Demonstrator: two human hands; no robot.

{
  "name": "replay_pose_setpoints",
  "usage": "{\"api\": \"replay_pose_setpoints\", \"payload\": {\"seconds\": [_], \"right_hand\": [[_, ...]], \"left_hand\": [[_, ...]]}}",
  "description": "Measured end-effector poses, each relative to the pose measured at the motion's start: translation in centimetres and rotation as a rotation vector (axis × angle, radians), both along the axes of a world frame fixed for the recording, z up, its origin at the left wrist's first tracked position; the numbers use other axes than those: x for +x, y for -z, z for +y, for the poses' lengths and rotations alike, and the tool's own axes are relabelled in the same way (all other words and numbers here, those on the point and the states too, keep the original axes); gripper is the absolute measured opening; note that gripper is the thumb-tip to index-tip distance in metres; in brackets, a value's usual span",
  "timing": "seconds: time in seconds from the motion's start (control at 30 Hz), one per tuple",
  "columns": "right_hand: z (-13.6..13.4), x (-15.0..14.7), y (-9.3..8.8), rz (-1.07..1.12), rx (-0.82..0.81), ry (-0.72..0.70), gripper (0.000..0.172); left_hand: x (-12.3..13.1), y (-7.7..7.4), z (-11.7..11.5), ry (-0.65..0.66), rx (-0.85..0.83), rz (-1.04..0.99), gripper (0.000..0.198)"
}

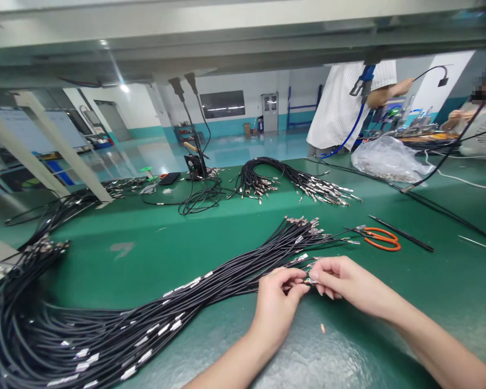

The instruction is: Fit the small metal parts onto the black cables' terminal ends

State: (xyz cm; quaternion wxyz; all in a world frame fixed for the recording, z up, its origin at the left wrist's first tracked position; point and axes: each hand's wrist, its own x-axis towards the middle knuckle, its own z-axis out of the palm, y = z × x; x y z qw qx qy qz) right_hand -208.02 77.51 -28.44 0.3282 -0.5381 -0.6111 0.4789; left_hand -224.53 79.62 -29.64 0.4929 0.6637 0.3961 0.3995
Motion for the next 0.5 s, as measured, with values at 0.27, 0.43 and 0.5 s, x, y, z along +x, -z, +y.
{"api": "replay_pose_setpoints", "payload": {"seconds": [0.27, 0.43, 0.5], "right_hand": [[-0.5, -1.1, -1.0, -0.197, 0.25, 0.034, 0.026], [-0.6, -1.5, -1.0, -0.214, 0.305, 0.041, 0.026], [-0.5, -1.6, -0.8, -0.203, 0.293, 0.044, 0.028]], "left_hand": [[-1.1, -0.9, 0.7, 0.196, -0.281, -0.142, 0.012], [-1.5, -0.9, 0.8, 0.249, -0.389, -0.228, 0.019], [-1.5, -0.7, 0.8, 0.264, -0.419, -0.246, 0.021]]}}
